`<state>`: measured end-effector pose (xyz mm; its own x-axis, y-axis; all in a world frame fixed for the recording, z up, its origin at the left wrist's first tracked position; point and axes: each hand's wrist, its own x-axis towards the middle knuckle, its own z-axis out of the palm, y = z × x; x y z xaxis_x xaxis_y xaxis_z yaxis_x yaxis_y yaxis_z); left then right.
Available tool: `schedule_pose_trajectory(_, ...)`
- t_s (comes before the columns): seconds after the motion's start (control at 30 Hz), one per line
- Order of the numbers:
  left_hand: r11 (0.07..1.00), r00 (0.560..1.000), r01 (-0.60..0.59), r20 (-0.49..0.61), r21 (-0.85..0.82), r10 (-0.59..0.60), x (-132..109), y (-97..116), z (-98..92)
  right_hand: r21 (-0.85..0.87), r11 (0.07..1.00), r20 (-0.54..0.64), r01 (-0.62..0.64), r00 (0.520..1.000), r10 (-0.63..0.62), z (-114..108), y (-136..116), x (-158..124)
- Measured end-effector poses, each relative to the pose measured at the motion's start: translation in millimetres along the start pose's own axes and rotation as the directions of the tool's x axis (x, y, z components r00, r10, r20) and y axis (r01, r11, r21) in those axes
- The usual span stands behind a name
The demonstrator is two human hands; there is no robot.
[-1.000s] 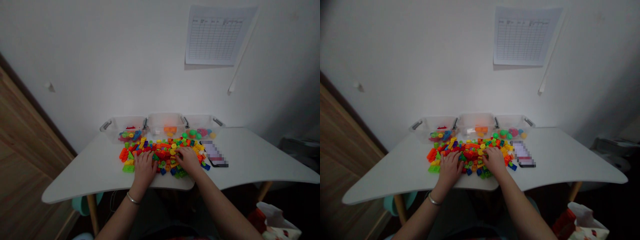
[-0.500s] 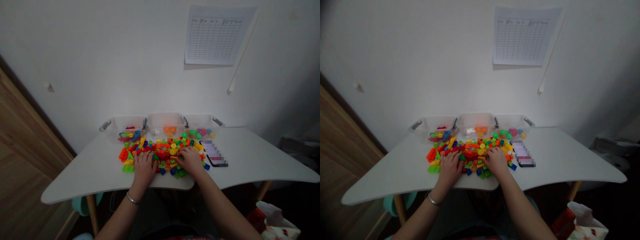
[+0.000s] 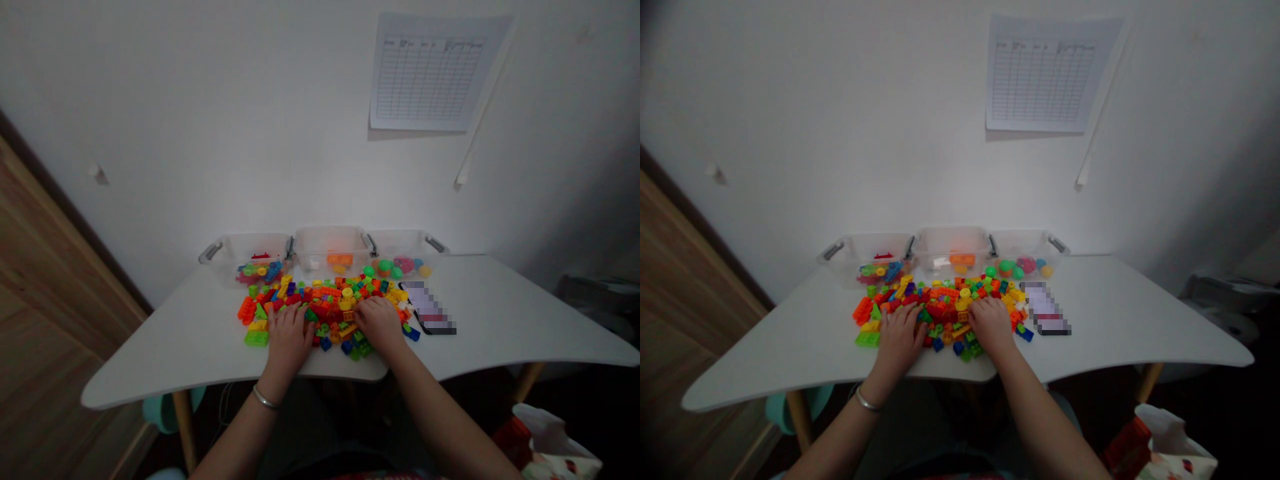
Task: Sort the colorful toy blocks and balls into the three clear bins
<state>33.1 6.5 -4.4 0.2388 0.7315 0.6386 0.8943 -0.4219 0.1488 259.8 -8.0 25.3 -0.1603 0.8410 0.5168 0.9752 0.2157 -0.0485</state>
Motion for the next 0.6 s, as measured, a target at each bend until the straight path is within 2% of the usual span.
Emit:
schedule_pose_trajectory(0.33,1.000,1.000,-0.009,0.016,0.001,0.009,1,2,-4.8,0.056,0.998,0.004,-0.034,0.999,0.034,0,-4,3)
schedule_pose_trajectory(0.47,0.994,0.994,-0.106,-0.009,-0.035,0.105,2,2,-5.8,0.087,0.996,0.003,-0.005,1.000,0.004,0,-11,7)
schedule_pose_trajectory(0.6,0.975,0.976,-0.214,-0.047,-0.067,0.211,3,0,-5.9,0.137,0.987,0.016,0.085,0.996,-0.088,-1,-22,10)
